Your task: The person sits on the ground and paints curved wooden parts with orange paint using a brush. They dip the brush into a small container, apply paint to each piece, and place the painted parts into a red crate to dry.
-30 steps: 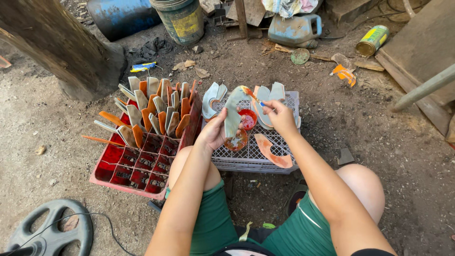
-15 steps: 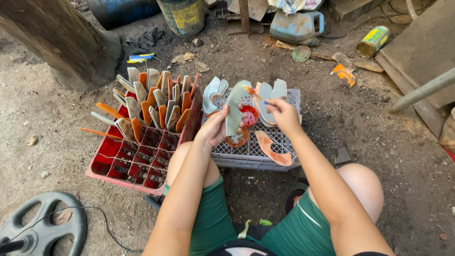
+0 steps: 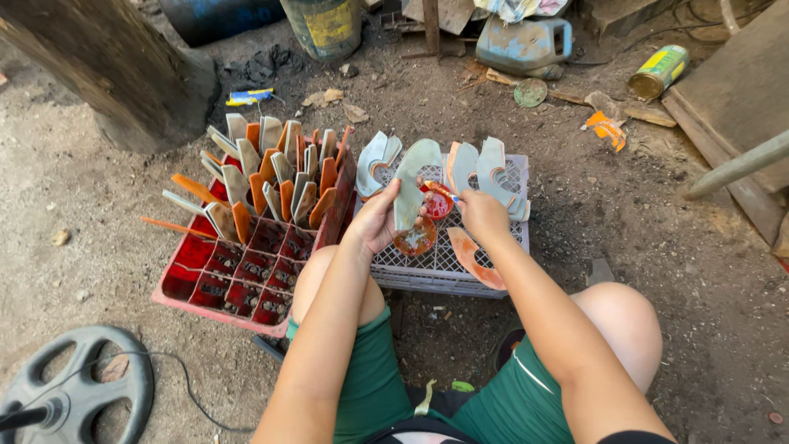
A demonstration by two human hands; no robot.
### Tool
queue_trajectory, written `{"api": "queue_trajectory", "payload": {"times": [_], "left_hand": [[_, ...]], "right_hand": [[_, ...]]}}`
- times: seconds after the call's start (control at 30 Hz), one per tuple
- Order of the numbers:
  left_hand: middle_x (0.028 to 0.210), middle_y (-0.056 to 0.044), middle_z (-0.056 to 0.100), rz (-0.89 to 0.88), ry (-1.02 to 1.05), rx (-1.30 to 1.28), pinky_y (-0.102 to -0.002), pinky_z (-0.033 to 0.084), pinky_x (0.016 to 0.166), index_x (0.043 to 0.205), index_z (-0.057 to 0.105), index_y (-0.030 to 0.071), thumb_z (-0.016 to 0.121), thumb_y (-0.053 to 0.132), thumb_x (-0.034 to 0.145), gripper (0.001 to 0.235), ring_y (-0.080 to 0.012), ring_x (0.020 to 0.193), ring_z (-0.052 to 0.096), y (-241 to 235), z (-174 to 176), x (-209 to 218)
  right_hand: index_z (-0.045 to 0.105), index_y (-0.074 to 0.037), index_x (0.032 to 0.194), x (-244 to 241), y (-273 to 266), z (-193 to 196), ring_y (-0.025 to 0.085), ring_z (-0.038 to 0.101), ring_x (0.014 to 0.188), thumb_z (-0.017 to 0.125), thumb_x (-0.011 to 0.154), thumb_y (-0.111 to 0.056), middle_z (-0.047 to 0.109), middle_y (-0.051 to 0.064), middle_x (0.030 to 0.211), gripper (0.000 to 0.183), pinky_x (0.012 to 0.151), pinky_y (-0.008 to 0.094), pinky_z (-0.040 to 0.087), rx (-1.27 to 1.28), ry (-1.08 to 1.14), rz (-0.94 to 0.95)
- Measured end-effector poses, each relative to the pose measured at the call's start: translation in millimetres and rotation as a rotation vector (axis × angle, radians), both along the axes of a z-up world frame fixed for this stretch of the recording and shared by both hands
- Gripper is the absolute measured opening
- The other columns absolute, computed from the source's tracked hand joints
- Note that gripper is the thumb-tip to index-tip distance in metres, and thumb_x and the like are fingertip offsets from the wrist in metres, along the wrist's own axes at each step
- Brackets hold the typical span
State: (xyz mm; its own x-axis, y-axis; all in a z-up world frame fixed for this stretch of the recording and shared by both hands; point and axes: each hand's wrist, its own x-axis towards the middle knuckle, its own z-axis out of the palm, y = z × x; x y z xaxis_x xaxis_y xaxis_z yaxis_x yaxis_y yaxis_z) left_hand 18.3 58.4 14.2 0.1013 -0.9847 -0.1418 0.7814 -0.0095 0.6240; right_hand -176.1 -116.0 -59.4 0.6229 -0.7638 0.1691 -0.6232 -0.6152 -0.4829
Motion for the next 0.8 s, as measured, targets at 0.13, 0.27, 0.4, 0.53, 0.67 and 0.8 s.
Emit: {"api": "queue_trajectory", "payload": {"times": [0.13,0.27,0.4,0.53,0.67,0.8], "left_hand": [[0.119,-0.017,0.072,-0.008,0.008,0.006,-0.040,0.062,0.082,0.138,0.058,0.004,0.052,0.038,0.107,0.047,-0.0241,0.097,0.073,-1,-1,1],[0.117,-0.016,0.071,0.040,-0.020,0.028,-0.040,0.062,0.082,0.136,0.058,0.004,0.051,0.038,0.107,0.045,-0.0245,0.095,0.073,-2,1,5],[0.117,-0.017,0.073,0.070,-0.041,0.005,-0.038,0.061,0.082,0.136,0.057,0.005,0.050,0.038,0.107,0.044,-0.0242,0.095,0.073,-3,0,10],[0.113,-0.014,0.072,0.065,-0.048,0.006,-0.041,0.063,0.084,0.136,0.059,0.006,0.054,0.035,0.105,0.042,-0.0239,0.093,0.073,-10,-4,-1],[0.114,-0.015,0.072,0.085,-0.045,0.047,-0.042,0.063,0.086,0.134,0.060,0.000,0.058,0.035,0.106,0.045,-0.0245,0.095,0.073,-13,-6,-10],[0.111,-0.013,0.073,0.105,-0.036,0.041,-0.042,0.062,0.082,0.135,0.060,0.004,0.060,0.036,0.103,0.045,-0.0238,0.091,0.073,-16,-4,-12]], "right_hand": [[0.077,-0.012,0.098,12,8,-10,0.036,0.074,0.090,0.065,0.093,-0.014,0.076,0.017,0.096,0.014,0.077,0.048,0.058,-0.128,0.448,0.068],[0.078,-0.014,0.103,4,0,31,0.037,0.072,0.089,0.067,0.092,-0.023,0.075,0.017,0.095,0.017,0.076,0.049,0.055,-0.007,0.190,-0.004],[0.072,-0.013,0.117,-11,1,77,0.029,0.074,0.080,0.065,0.096,-0.023,0.076,0.012,0.092,0.024,0.070,0.041,0.055,0.239,-0.099,-0.105],[0.067,-0.009,0.122,-6,27,70,0.018,0.074,0.081,0.066,0.100,-0.022,0.076,0.009,0.086,0.025,0.072,0.034,0.056,0.224,-0.492,0.018],[0.064,-0.009,0.121,1,31,39,0.017,0.072,0.076,0.067,0.097,-0.021,0.074,0.008,0.085,0.026,0.068,0.034,0.054,0.323,-0.468,-0.092],[0.063,-0.009,0.121,5,25,19,0.018,0.070,0.076,0.066,0.101,-0.021,0.072,0.008,0.086,0.023,0.067,0.034,0.053,0.231,-0.525,-0.117]]}}
